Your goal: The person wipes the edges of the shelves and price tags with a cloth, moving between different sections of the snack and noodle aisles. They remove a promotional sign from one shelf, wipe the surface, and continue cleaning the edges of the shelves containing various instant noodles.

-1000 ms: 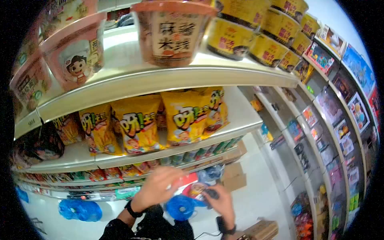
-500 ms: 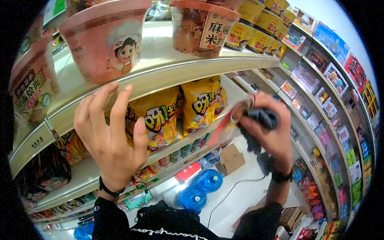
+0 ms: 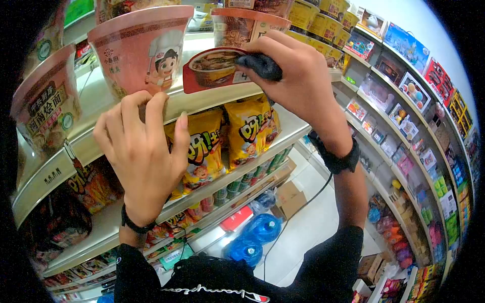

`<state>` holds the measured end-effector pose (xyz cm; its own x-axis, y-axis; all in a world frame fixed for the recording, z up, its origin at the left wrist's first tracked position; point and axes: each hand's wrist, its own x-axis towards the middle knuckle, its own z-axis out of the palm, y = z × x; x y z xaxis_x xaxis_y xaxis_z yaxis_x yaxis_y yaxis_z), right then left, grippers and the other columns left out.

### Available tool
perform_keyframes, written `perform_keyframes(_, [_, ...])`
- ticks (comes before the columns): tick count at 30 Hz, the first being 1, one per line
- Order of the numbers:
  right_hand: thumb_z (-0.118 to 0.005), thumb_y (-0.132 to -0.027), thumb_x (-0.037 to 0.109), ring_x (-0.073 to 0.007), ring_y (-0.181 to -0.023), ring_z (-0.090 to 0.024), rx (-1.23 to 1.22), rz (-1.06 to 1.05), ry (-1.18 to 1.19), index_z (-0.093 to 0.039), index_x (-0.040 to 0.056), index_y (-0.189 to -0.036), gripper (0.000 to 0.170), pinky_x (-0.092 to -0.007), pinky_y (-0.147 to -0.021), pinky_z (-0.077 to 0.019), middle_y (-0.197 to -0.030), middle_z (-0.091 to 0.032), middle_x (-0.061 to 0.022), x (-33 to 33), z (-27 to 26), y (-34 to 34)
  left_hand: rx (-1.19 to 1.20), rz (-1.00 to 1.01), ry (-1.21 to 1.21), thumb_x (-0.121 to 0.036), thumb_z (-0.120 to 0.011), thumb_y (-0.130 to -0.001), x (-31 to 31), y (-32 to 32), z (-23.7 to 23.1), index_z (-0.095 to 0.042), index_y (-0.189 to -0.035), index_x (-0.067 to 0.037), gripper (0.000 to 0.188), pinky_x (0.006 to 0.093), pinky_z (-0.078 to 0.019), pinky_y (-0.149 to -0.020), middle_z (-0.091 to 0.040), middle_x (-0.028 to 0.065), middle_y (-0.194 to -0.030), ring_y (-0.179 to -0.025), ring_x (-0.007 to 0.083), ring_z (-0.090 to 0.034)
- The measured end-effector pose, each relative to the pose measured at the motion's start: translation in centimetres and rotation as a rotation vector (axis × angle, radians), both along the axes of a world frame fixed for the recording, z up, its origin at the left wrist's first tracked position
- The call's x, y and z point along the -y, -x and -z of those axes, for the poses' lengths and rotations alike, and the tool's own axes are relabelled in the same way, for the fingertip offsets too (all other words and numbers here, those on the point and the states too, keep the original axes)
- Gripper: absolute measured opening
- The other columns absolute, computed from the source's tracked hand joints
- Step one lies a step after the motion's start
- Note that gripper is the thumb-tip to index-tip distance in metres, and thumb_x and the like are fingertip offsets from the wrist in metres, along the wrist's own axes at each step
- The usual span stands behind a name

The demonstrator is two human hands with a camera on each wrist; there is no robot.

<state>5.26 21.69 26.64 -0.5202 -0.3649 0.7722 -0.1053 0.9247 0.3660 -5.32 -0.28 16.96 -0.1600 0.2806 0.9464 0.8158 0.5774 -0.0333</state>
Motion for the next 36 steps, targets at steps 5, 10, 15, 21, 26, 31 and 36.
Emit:
perform_keyframes(5, [-0.081,-0.079,0.006,-0.0287,-0.079,-0.066,-0.02,-0.004,-0.066,-0.066,0.0017,-0.101,0.028,-0.0317,-0.07,-0.0518,-0.089,-0.065,-0.0105,-0.5,-0.4,0.5,0.019,-0.016,0.027,-0.027,-0.069,-0.086,-0.7,-0.2,0.0,-0.064,-0.109,-0.008,0.03,0.044,-0.0347,-0.098,-0.055,0.0084,-0.1,-0.101,0.0281,-0.052])
perform_keyframes(10, [-0.08,-0.08,0.016,-0.0308,-0.079,-0.066,-0.045,-0.051,-0.075,-0.066,0.008,-0.1,0.026,-0.0361,-0.067,-0.0522,-0.089,-0.066,-0.0087,-1.6,-0.6,1.6,-0.004,-0.053,0.025,-0.025,-0.067,-0.087,-0.7,-0.2,-0.4,-0.064,-0.107,-0.008,0.026,0.0439,-0.0361,-0.096,-0.055,0.0081,-0.099,-0.101,0.0276,-0.052])
perform_keyframes(15, [-0.08,-0.081,0.022,-0.0315,-0.08,-0.066,-0.066,-0.073,-0.072,-0.067,0.011,-0.1,0.025,-0.0381,-0.065,-0.0523,-0.09,-0.066,-0.0073,-1.6,-0.3,1.9,-0.014,-0.091,-0.008,-0.023,-0.067,-0.087,-1.6,0.2,-1.0,-0.063,-0.101,-0.007,0.021,0.0424,-0.038,-0.092,-0.056,0.0081,-0.1,-0.102,0.0273,-0.053])
perform_keyframes(21, [-0.08,-0.081,0.023,-0.0309,-0.08,-0.066,-0.066,-0.106,-0.055,-0.068,0.0132,-0.1,0.024,-0.038,-0.065,-0.0522,-0.09,-0.066,-0.0058,-1.5,-0.1,2.1,0.052,0.045,0.046,-0.021,-0.066,-0.087,-1.9,-0.4,-0.6,-0.065,-0.099,-0.006,0.02,0.0423,-0.04,-0.091,-0.057,0.0082,-0.105,-0.104,0.0281,-0.053])
perform_keyframes(26, [-0.08,-0.081,0.025,-0.0314,-0.079,-0.066,-0.081,-0.074,-0.059,-0.068,0.0133,-0.099,0.025,-0.0388,-0.064,-0.0525,-0.089,-0.066,-0.0056,-1.7,-0.2,2.0,0.003,0.002,-0.048,-0.024,-0.07,-0.083,-1.4,-0.5,-0.3,-0.068,-0.104,-0.007,0.027,0.0424,-0.0405,-0.092,-0.057,0.0083,-0.111,-0.109,0.0282,-0.052])
perform_keyframes(31, [-0.08,-0.081,0.026,-0.0317,-0.078,-0.066,-0.075,-0.125,-0.029,-0.068,0.0133,-0.099,0.025,-0.0392,-0.064,-0.0525,-0.089,-0.066,-0.0055,-1.6,-0.6,2.0,-0.011,-0.026,-0.028,-0.023,-0.069,-0.085,-0.7,-0.3,-0.4,-0.067,-0.108,-0.008,0.028,0.0421,-0.0401,-0.095,-0.057,0.0081,-0.114,-0.11,0.0283,-0.051])
perform_keyframes(36, [-0.08,-0.081,0.022,-0.0307,-0.079,-0.067,-0.076,-0.098,-0.06,-0.068,0.0136,-0.099,0.023,-0.0385,-0.064,-0.0528,-0.091,-0.067,-0.0051,-0.4,-0.6,1.9,-0.009,-0.018,-0.05,-0.023,-0.073,-0.078,-1.4,0.2,-0.5,-0.068,-0.104,-0.009,0.03,0.041,-0.0406,-0.091,-0.057,0.0067,-0.112,-0.11,0.0265,-0.051])
